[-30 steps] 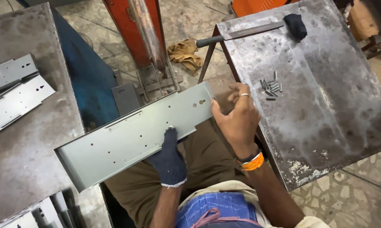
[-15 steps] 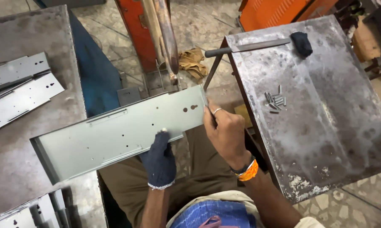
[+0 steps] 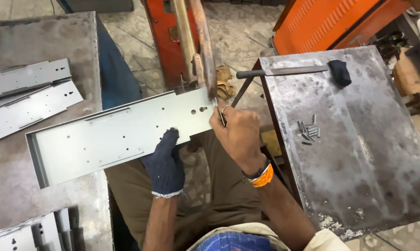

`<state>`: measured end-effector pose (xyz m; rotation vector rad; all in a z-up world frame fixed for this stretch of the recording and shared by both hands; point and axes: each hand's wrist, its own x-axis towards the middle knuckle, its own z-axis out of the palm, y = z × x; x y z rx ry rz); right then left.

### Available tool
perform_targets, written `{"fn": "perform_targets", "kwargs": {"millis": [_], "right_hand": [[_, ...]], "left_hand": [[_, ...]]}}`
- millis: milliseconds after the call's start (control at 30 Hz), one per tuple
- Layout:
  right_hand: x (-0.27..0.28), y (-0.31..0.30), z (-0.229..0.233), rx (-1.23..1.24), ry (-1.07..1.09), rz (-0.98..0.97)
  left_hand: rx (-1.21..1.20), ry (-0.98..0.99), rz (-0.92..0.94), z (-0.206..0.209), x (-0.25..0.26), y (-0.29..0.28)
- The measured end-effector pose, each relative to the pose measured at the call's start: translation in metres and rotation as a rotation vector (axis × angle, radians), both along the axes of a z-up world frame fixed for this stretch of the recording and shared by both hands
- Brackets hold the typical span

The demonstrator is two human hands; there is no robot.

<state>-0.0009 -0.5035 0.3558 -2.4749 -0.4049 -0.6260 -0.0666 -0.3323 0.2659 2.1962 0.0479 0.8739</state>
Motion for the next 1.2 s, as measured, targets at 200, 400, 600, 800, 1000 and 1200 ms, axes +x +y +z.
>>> {"fn": "perform_targets", "kwargs": {"millis": [200, 400, 600, 800, 1000, 1200], "right_hand": [[0.001, 0.001, -0.011, -0.010, -0.007, 0.011], [-0.004, 0.005, -0.004, -0.065, -0.023, -0.017], [-0.004, 0.000, -0.001, -0.069, 0.046, -0.006], [-0.009, -0.001, 0.010, -0.089, -0.024, -0.006], [-0.013, 0.003, 0.031, 0.034, 0.175, -0.001], [-0.012, -0.002, 0.012, 0.151, 0.157, 0.101]], "left_hand": [[0.077, 0.007, 0.007, -0.002, 0.000, 0.001], [-1.488, 0.003, -0.075, 0.007, 0.003, -0.007], [-1.434, 0.036, -0.031, -0.022, 0.000, -0.014], [-0.028, 0.025, -0.015, -0.020, -0.009, -0.005], [-0.499, 0.059, -0.117, -0.026, 0.018, -0.001], [-0.040, -0.053, -0.043, -0.001, 0.026, 0.012]]}}
